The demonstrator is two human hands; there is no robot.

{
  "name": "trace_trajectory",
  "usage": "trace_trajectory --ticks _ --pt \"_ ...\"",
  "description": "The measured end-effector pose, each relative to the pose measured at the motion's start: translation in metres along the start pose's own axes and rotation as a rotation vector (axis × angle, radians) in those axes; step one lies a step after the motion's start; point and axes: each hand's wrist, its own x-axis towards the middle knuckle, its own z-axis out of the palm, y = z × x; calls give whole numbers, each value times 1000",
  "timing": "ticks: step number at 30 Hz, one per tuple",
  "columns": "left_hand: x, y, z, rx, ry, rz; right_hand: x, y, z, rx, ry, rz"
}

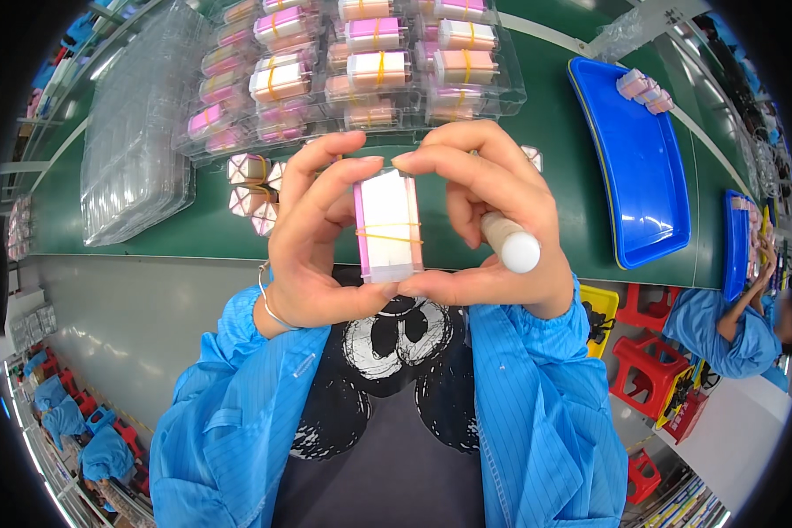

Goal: Assemble small pink and white plastic components on a production line workspace using adhesive or pressure fitting.

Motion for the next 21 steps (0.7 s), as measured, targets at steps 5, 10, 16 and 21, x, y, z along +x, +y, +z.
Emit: trace_trajectory --ticks 5,10,16,21 --pt "-1 -2 1 23 18 41 -1 1 2 41 1 15" --pt "-2 -3 3 31 31 63 -1 1 2 45 -11 18" --pt "-2 -3 4 36 31 80 -2 2 3 76 -7 9" --pt "-4 -3 1 42 17 82 -1 2 5 79 -12 4"
